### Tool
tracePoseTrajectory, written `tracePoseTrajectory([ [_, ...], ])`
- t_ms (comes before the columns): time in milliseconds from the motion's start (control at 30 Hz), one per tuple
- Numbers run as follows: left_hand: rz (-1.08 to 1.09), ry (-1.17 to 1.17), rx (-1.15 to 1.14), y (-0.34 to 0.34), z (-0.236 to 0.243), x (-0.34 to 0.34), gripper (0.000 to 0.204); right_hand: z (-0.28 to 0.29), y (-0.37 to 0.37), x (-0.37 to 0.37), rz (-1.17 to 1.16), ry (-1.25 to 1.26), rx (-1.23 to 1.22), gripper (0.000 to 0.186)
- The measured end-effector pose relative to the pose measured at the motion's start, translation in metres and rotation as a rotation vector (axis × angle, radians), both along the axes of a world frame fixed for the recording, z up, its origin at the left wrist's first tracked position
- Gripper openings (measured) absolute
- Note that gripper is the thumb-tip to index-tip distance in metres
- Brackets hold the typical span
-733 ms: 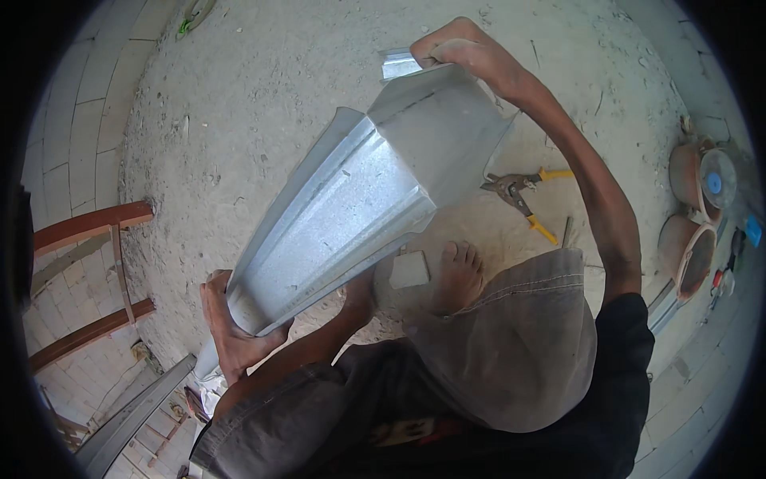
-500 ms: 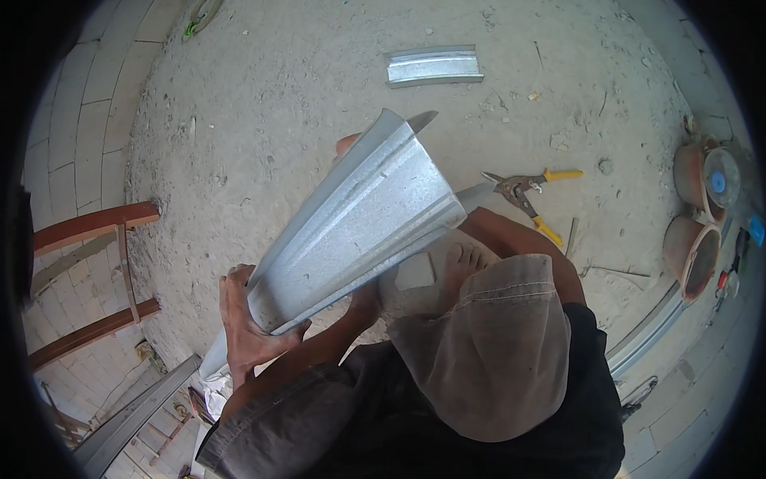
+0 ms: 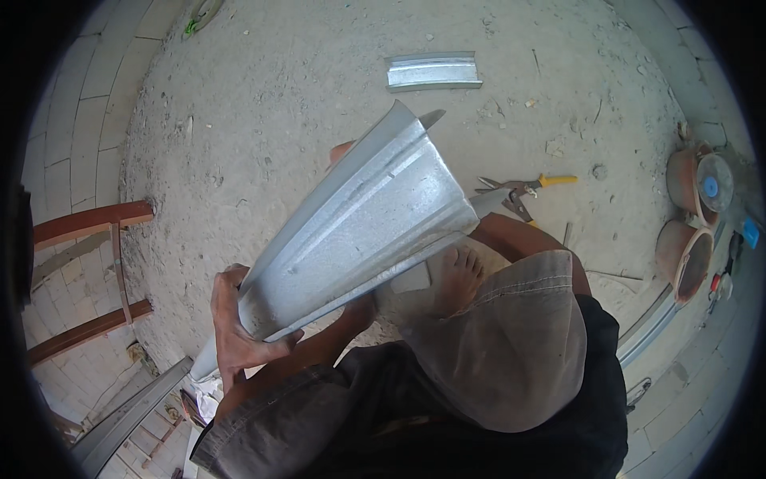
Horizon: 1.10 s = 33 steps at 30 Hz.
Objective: The person holds a metal stud and uses snips to cut notches into the ends and sides of several metal studs.
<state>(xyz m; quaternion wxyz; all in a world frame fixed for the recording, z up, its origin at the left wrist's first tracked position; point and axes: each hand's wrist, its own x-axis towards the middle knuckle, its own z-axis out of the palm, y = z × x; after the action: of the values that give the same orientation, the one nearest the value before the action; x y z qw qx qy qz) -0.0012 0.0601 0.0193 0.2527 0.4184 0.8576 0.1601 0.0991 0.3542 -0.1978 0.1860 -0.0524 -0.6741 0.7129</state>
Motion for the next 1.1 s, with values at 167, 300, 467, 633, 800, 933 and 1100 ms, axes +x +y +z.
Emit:
tracePoseTrajectory([
  [167,-0.008,0.086,0.005,-0.013,-0.01,0.005,0.086,0.025,0.017,-0.001,0.351,0.181,-0.331,0.058],
  [300,-0.076,0.187,-0.095,-0.032,-0.044,-0.002,0.082,0.128,0.125,0.036,-0.097,-0.162,1.323,0.034],
  [467,-0.021,0.187,0.058,-0.023,-0.012,0.003,0.083,0.137,0.148,0.038,0.139,-0.275,0.964,0.035],
  [633,0.019,-0.073,-0.011,-0.006,0.001,0.003,0.089,0.007,-0.024,-0.011,0.433,0.281,-0.619,0.067],
  [800,0.014,0.009,-0.049,-0.032,-0.009,0.002,0.086,0.021,0.009,-0.004,0.415,0.189,-0.365,0.063],
  [933,-0.074,0.203,-0.015,-0.036,-0.048,-0.001,0.088,0.125,0.145,0.036,-0.095,-0.05,1.323,0.043],
  [1100,-0.032,0.26,0.024,-0.022,-0.004,0.007,0.086,0.12,0.157,0.039,0.155,-0.132,0.753,0.044],
])
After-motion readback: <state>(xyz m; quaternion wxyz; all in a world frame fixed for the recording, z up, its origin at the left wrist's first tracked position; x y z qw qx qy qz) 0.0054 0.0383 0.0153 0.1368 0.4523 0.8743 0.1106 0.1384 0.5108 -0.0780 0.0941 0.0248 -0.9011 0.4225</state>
